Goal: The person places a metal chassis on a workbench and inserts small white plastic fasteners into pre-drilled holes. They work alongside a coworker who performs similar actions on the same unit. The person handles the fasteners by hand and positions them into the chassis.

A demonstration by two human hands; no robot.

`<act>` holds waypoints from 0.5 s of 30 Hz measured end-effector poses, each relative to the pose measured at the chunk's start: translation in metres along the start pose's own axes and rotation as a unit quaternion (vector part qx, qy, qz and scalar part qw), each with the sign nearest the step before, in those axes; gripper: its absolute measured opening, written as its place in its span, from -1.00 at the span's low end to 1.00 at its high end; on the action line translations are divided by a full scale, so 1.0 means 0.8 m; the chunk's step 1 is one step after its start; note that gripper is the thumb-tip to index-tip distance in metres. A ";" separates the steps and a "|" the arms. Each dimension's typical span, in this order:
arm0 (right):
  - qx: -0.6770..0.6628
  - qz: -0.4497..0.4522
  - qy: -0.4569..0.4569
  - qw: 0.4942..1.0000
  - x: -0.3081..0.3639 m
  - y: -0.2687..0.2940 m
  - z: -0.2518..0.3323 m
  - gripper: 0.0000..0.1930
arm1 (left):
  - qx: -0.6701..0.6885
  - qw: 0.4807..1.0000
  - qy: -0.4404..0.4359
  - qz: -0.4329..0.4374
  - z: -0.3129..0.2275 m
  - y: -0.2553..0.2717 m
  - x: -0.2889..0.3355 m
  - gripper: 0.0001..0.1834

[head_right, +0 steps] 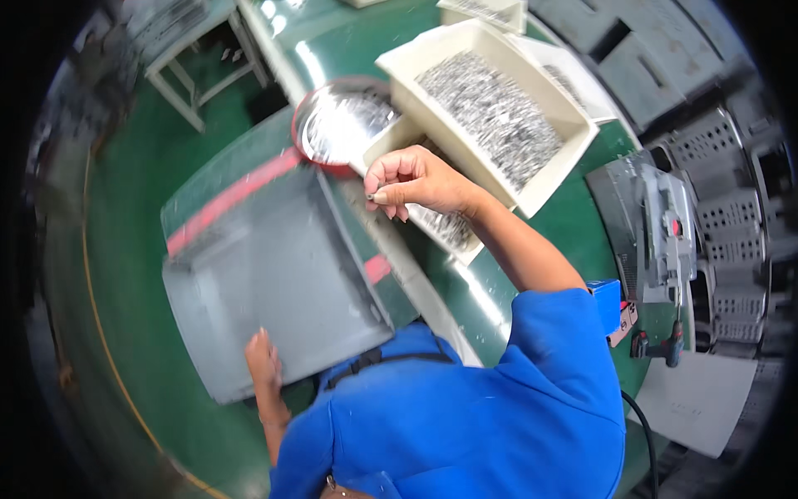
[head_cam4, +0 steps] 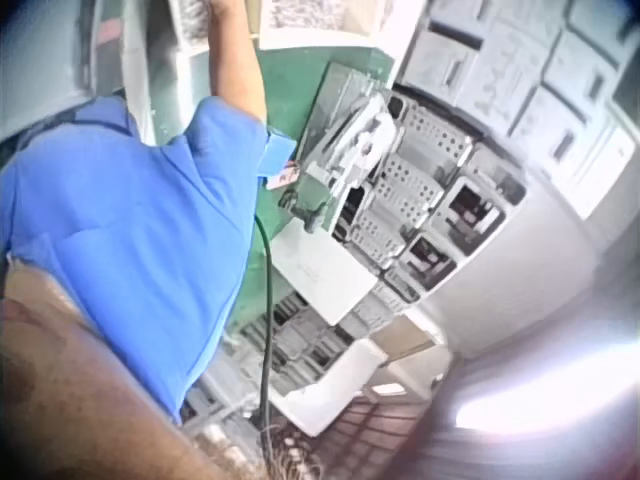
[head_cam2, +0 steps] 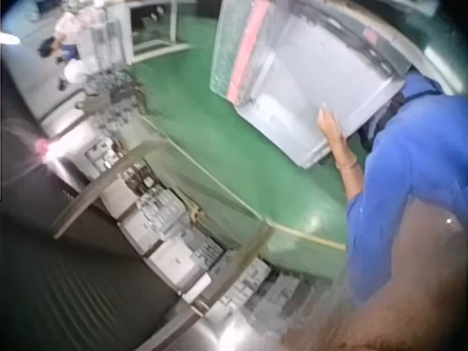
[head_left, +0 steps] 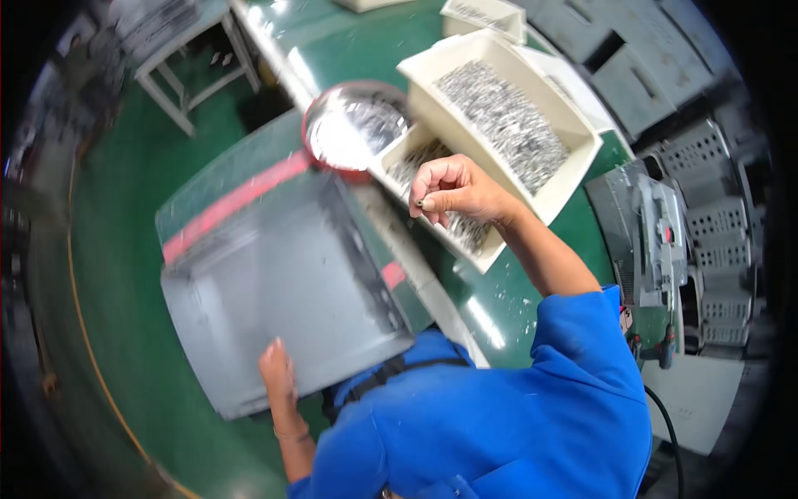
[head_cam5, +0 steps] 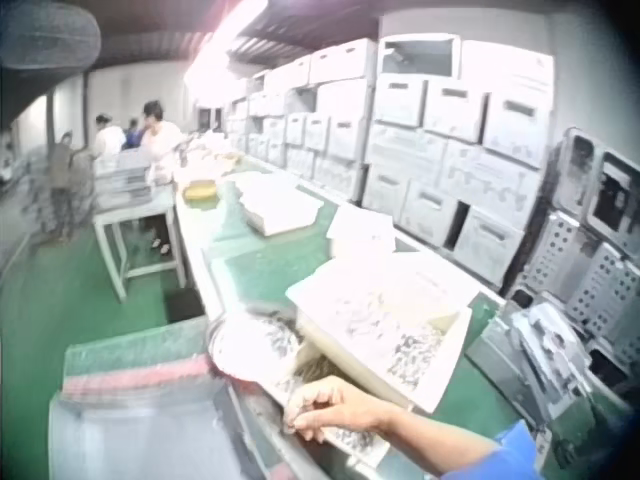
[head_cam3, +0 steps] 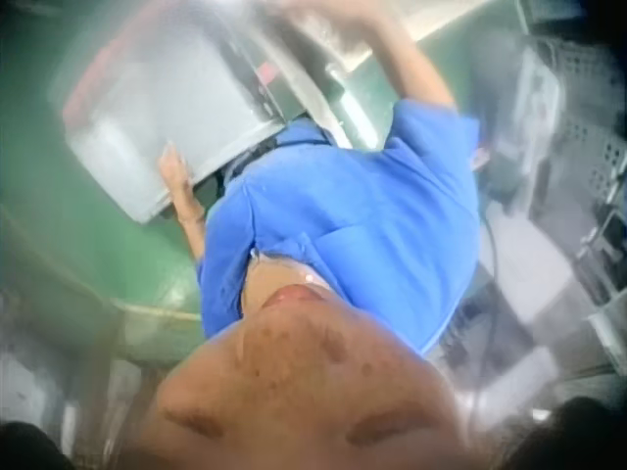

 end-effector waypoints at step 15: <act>0.504 0.367 -0.120 0.773 -0.026 -0.173 -0.164 -0.87 | -0.161 0.973 -0.158 0.038 0.012 -0.019 0.023 -0.59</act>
Point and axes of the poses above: each hand's wrist, its own x-axis away from the middle knuckle, its own y-axis out of the back of the hand, z = x × y, the point moved 2 cm from there along -x, towards the middle knuckle, and after that the axes turned 3 degrees about -y, right-handed, at the moved point
